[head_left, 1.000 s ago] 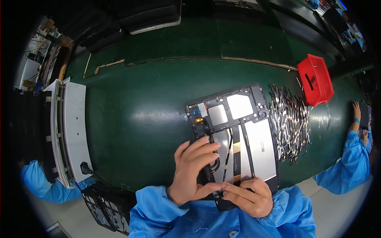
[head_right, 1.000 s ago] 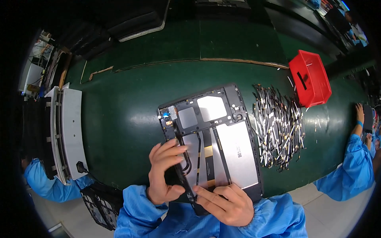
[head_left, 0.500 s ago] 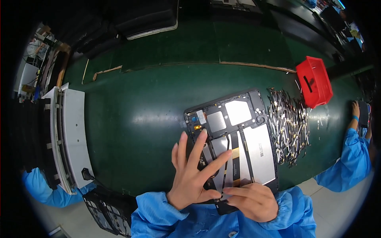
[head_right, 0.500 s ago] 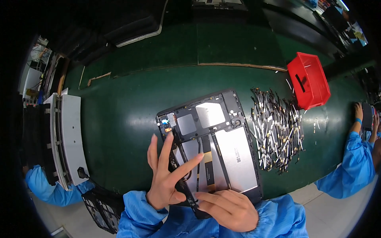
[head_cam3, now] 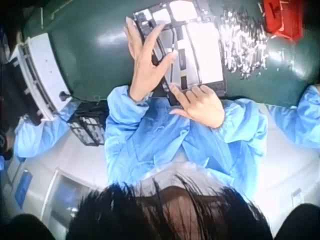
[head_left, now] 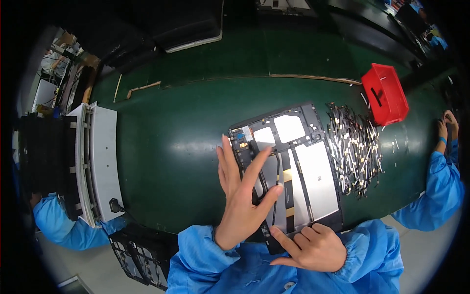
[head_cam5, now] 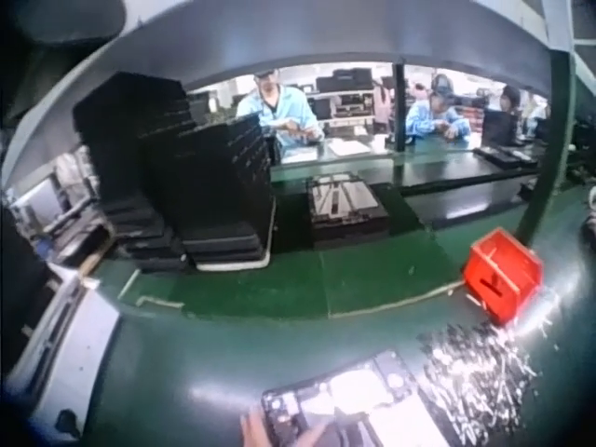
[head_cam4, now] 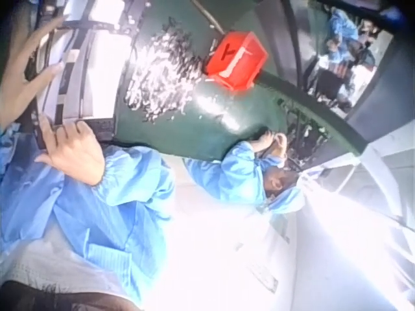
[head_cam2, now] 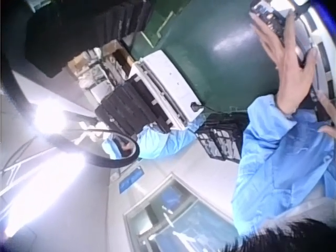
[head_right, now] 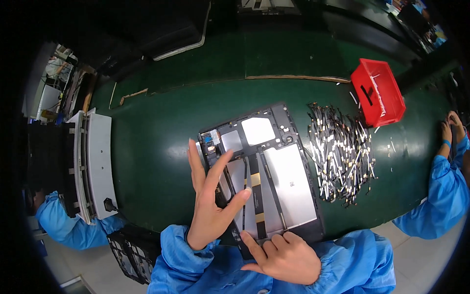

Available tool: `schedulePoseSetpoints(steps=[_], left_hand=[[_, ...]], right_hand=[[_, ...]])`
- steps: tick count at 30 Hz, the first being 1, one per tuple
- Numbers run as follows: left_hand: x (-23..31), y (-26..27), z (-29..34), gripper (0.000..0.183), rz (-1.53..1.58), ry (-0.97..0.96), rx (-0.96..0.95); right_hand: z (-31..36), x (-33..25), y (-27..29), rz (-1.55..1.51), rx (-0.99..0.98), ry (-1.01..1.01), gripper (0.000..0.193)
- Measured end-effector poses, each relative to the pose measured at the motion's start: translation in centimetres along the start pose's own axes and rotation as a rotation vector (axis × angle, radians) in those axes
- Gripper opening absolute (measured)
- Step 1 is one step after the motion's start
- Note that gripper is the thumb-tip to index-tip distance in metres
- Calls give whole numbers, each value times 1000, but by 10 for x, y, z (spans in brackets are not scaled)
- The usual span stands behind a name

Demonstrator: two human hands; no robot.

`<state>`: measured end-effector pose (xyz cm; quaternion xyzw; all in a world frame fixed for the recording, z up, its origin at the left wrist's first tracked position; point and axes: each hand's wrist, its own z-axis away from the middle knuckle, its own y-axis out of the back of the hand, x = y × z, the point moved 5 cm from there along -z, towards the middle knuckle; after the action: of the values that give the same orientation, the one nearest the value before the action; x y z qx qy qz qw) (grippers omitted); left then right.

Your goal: The person assembles internal components of a tablet frame by manipulating ribbon cables and adhesive tapes with tweezers to connect them to electronic connectors.

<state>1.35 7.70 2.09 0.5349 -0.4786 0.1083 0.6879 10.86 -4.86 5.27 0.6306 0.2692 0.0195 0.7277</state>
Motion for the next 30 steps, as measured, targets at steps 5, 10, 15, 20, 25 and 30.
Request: schedulePoseSetpoints(steps=[5, 10, 15, 20, 25, 30], left_hand=[[-26, -20, 28, 79, 439, 22, 179], [-9, -38, 80, 72, 761, 182, 120], [-1, -36, 74, 92, 473, 145, 217], [7, -20, 31, 95, 480, -23, 280], [9, 3, -7, 99, 466, -156, 330], [-23, 20, -27, 97, 431, -52, 452]], right_hand=[[11, 30, 24, -158, 265, -139, 62], [33, 94, 21, -180, 536, -584, 64], [35, 91, 12, -401, 563, -452, 59], [46, 112, 14, -1184, 628, -790, 57], [-16, 168, 85, -1152, 877, -533, 58], [-113, 268, 152, -1190, 976, -495, 57]])
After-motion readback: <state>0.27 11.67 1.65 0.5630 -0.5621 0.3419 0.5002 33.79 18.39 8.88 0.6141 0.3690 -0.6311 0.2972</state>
